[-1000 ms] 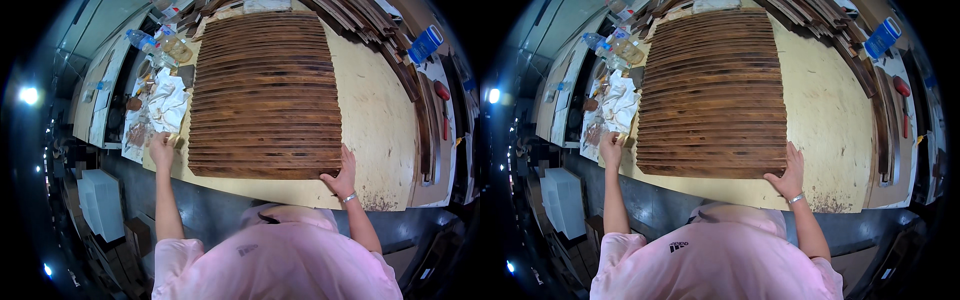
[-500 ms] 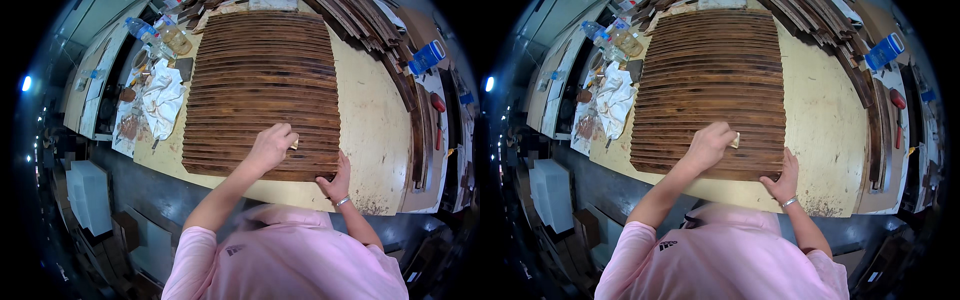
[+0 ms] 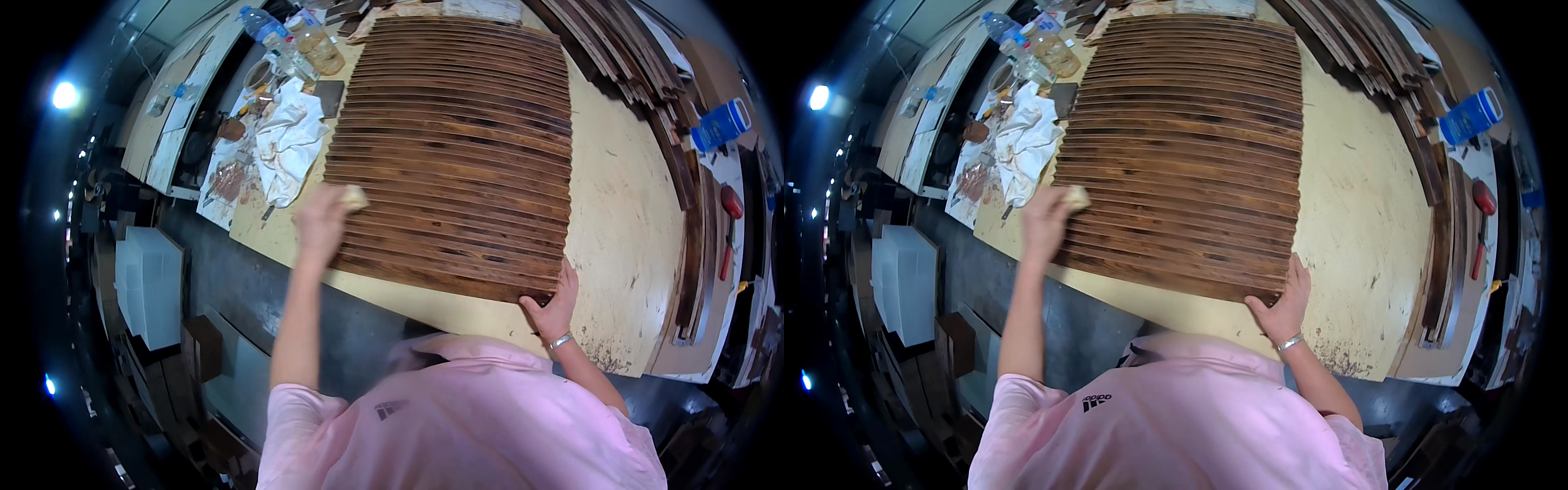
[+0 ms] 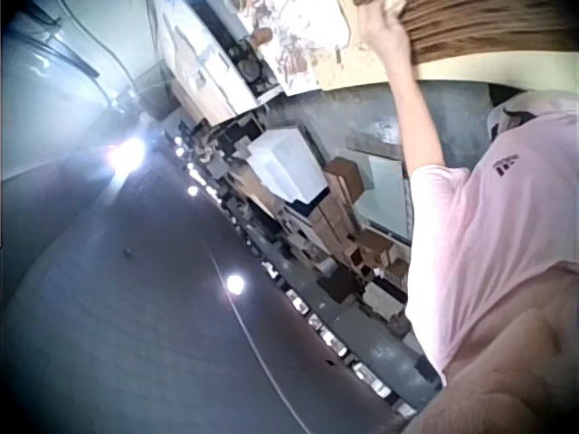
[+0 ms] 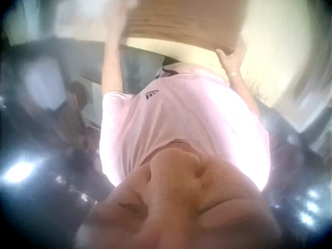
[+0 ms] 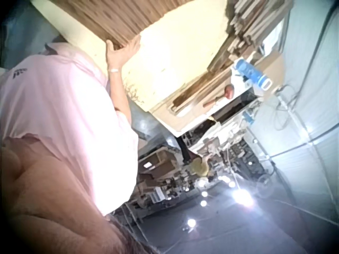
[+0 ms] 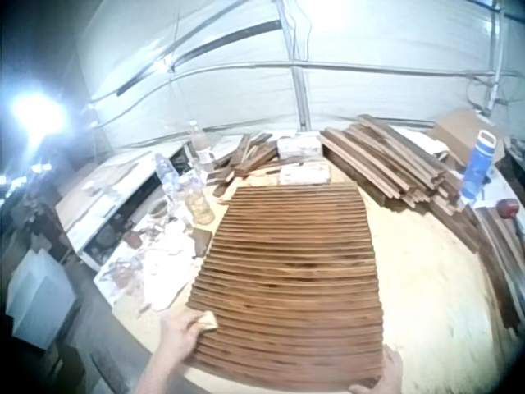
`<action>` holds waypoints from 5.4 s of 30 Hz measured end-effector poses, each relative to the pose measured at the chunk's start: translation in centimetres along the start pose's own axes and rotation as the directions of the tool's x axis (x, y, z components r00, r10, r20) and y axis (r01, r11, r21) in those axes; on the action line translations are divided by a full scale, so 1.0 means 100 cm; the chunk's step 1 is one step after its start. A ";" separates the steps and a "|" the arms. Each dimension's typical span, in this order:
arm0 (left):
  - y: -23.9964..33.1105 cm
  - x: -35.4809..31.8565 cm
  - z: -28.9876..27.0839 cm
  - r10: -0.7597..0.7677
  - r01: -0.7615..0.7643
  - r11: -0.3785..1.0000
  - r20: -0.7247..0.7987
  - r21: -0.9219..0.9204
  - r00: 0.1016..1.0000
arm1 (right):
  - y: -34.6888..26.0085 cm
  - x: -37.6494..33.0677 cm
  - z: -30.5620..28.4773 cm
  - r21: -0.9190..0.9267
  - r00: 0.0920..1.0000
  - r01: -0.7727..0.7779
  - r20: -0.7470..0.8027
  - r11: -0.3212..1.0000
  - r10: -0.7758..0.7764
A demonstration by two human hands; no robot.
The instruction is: The person organizes several thin wooden slats, rubs a wood panel with a sanding block, and then wipes the panel with a white cloth.
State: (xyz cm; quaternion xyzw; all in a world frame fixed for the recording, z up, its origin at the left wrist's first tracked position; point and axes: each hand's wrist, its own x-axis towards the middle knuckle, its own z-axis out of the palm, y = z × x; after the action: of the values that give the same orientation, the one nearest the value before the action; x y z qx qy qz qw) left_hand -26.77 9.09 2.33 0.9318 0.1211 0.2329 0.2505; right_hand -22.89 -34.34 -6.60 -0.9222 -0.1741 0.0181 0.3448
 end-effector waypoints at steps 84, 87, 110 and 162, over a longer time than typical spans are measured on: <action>0.133 0.100 0.110 0.128 -0.359 0.908 0.673 0.217 0.729 | 0.006 0.021 -0.014 0.180 0.998 0.003 0.061 0.984 -0.014; 0.157 0.113 0.116 0.223 -0.382 0.908 0.572 0.174 0.789 | 0.006 0.022 -0.019 0.173 0.996 -0.024 0.090 0.985 0.009; 0.240 0.120 0.199 0.403 -0.562 0.826 0.644 0.051 0.650 | 0.005 0.023 -0.019 0.186 0.995 -0.018 0.095 0.982 0.000; 0.192 0.051 0.188 -0.034 -0.011 0.994 0.389 0.112 0.921 | 0.010 0.021 -0.010 0.197 0.998 -0.019 0.064 0.980 0.007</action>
State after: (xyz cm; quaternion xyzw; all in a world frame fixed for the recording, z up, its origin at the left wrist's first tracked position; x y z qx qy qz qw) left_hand -10.98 -13.12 -0.17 0.9714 0.0873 0.0339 0.2182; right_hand -20.49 -34.94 -6.28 -0.8836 -0.1761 0.0665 0.4288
